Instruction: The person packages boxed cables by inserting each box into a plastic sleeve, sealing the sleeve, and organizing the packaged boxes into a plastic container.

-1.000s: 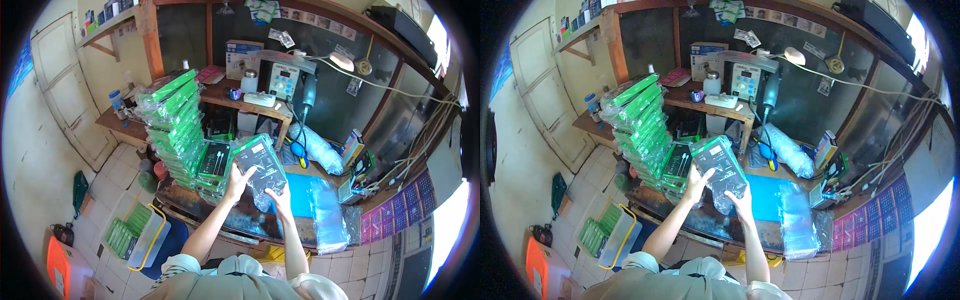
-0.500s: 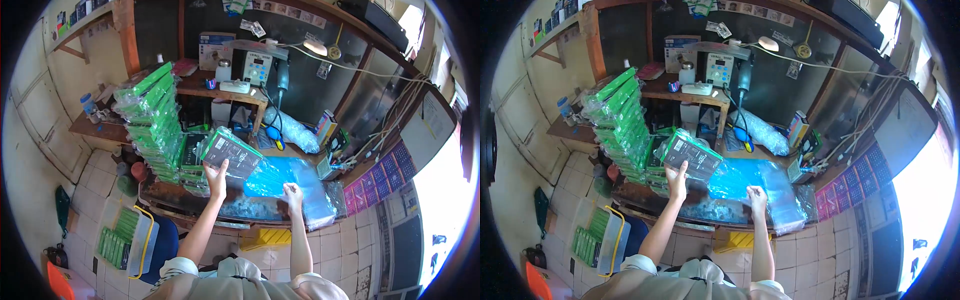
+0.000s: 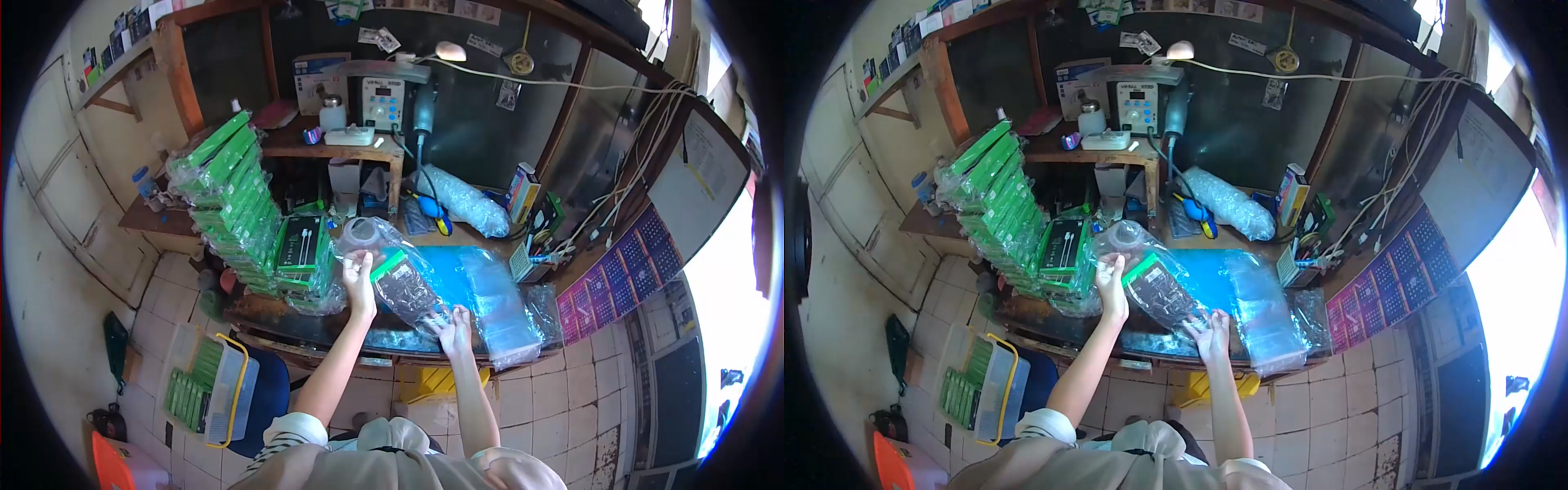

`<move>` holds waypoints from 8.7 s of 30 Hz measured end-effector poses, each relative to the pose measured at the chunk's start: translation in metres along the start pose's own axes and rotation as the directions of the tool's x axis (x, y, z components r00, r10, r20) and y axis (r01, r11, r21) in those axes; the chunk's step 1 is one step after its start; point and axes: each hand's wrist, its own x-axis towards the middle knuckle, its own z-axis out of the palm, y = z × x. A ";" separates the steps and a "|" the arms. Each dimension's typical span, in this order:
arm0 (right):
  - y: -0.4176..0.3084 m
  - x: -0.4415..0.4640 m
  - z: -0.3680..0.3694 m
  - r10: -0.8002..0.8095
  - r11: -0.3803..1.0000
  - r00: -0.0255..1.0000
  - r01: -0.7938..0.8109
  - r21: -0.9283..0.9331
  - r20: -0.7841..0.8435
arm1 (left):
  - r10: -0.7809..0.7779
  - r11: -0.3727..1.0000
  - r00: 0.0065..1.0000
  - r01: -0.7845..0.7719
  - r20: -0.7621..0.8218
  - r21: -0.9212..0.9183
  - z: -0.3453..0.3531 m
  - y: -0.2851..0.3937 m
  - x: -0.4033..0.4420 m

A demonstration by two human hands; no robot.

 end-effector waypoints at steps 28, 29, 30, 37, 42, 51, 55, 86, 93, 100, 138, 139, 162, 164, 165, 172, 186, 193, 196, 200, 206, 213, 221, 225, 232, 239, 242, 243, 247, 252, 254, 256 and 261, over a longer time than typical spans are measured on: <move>-0.031 0.040 0.013 0.061 0.749 0.997 -0.018 -0.663 0.042 | 0.213 0.608 0.965 -0.252 -0.151 -0.753 -0.030 0.058 0.090; -0.024 0.048 0.007 0.062 0.748 0.997 -0.016 -0.664 0.046 | 0.217 0.606 0.964 -0.257 -0.154 -0.753 -0.030 0.058 0.095; -0.014 0.057 -0.004 -0.048 0.603 0.996 0.094 -0.792 0.081 | 0.134 0.660 0.940 -0.321 -0.314 -0.680 -0.024 0.065 0.093; -0.009 0.037 0.011 -0.375 -0.078 0.890 0.248 -0.966 0.259 | -0.048 0.709 0.863 -0.325 -0.502 -0.626 -0.002 0.060 0.071; -0.025 0.027 0.049 -0.285 0.233 0.908 0.377 -0.897 0.307 | -0.175 0.412 0.979 -0.027 -0.109 -0.911 0.011 0.050 0.068; -0.042 0.007 0.088 0.101 0.963 0.946 -0.014 -0.270 0.308 | -0.152 0.932 0.975 0.087 -0.161 -0.352 0.046 0.006 0.023; -0.044 0.002 0.085 0.061 0.964 0.952 0.022 -0.265 0.301 | 0.020 0.968 0.911 -0.120 0.412 0.219 0.031 -0.040 0.006; -0.156 0.123 -0.002 -0.601 0.328 0.781 0.435 -0.838 0.170 | -0.024 0.762 0.849 -0.326 0.528 0.559 0.170 -0.118 -0.001; -0.168 0.173 0.010 -0.516 0.046 0.796 0.395 -0.917 0.317 | 0.140 0.562 0.895 -0.424 0.424 0.710 0.198 -0.181 0.019; -0.167 0.194 0.038 -0.270 0.279 0.944 0.267 -0.922 0.192 | 0.172 0.633 0.859 -0.471 0.482 0.614 0.190 -0.178 0.029; -0.121 0.226 0.049 0.120 0.242 0.776 0.582 -0.777 0.619 | 0.015 0.832 0.817 -0.329 0.576 0.446 0.157 -0.157 0.044; -0.122 0.223 0.048 0.152 0.242 0.769 0.581 -0.778 0.621 | -0.049 0.843 0.831 -0.263 0.555 0.469 0.158 -0.159 0.044; -0.150 0.036 -0.088 -0.161 -0.346 0.874 0.385 -0.856 0.458 | -0.321 0.588 0.545 -0.526 0.775 0.614 0.117 -0.159 -0.090; -0.149 0.044 -0.097 -0.194 -0.312 0.856 0.409 -0.857 0.479 | -0.299 0.649 0.577 -0.460 0.760 0.606 0.120 -0.160 -0.088; -0.148 0.049 -0.101 -0.214 -0.276 0.834 0.449 -0.850 0.509 | -0.290 0.656 0.566 -0.469 0.772 0.591 0.121 -0.156 -0.087; -0.173 0.044 -0.040 -0.415 -0.155 0.786 0.435 -0.887 0.458 | -0.141 0.737 0.761 -0.347 0.634 0.580 0.103 -0.114 -0.081; -0.135 -0.025 0.084 -0.624 0.241 0.712 0.567 -0.788 0.322 | -0.280 0.909 0.707 -0.021 0.650 0.415 0.045 -0.008 -0.096; -0.105 -0.023 0.090 -0.600 0.035 0.681 0.546 -0.837 0.419 | -0.341 0.928 0.823 0.217 0.454 0.303 0.025 0.006 -0.090; -0.098 -0.057 0.101 -0.479 -0.178 0.620 0.625 -0.760 0.621 | -0.274 0.930 0.910 0.169 0.310 0.326 0.029 0.019 -0.088; -0.080 -0.083 0.098 -0.323 -0.172 0.607 0.717 -0.676 0.726 | -0.227 0.924 0.939 0.124 0.257 0.363 0.032 0.020 -0.089; -0.075 -0.090 0.103 -0.307 -0.080 0.652 0.708 -0.702 0.693 | -0.056 0.821 0.969 -0.093 0.241 0.563 0.033 0.026 -0.099; -0.085 -0.101 0.124 -0.393 0.003 0.683 0.671 -0.742 0.615 | 0.000 0.800 0.951 -0.184 0.308 0.571 0.015 0.041 -0.096; -0.073 -0.105 0.161 -0.269 0.122 0.693 0.714 -0.690 0.669 | 0.006 0.936 0.970 -0.091 0.243 0.340 -0.003 0.105 -0.080; -0.062 -0.112 0.169 -0.221 0.123 0.630 0.775 -0.620 0.744 | 0.011 0.867 0.968 -0.134 0.251 0.480 -0.013 0.122 -0.076; -0.049 -0.105 0.161 -0.151 0.299 0.739 0.667 -0.682 0.657 | 0.058 0.867 0.970 -0.166 0.237 0.469 -0.023 0.140 -0.077; -0.059 -0.113 0.172 -0.428 -0.197 0.418 0.822 -0.534 0.801 | 0.092 0.692 0.959 -0.255 0.268 0.675 -0.003 0.157 -0.089; -0.074 -0.122 0.178 -0.165 -0.399 0.273 0.860 -0.318 0.948 | 0.106 0.621 0.954 -0.284 0.281 0.731 0.004 0.140 -0.080; -0.074 -0.121 0.176 -0.171 -0.404 0.277 0.856 -0.324 0.945 | 0.078 0.605 0.957 -0.270 0.281 0.749 0.006 0.135 -0.078; -0.066 -0.109 0.169 -0.048 -0.449 0.293 0.848 -0.283 0.955 | 0.043 0.626 0.950 -0.268 0.311 0.733 0.008 0.127 -0.076; -0.065 -0.087 0.148 0.030 -0.508 0.351 0.812 -0.289 0.936 | 0.022 0.710 0.966 -0.197 0.259 0.676 -0.001 0.139 -0.069; -0.071 -0.085 0.150 0.063 -0.504 0.377 0.811 -0.296 0.924 | 0.085 0.603 0.945 -0.300 0.315 0.739 -0.005 0.139 -0.066; -0.080 -0.089 0.163 0.096 -0.428 0.355 0.858 -0.283 0.930 | 0.128 0.499 0.913 -0.396 0.386 0.771 -0.003 0.145 -0.068; -0.096 -0.090 0.190 0.210 -0.335 0.255 0.926 -0.175 0.944 | 0.367 0.116 0.548 -0.828 0.751 0.548 0.014 0.175 -0.075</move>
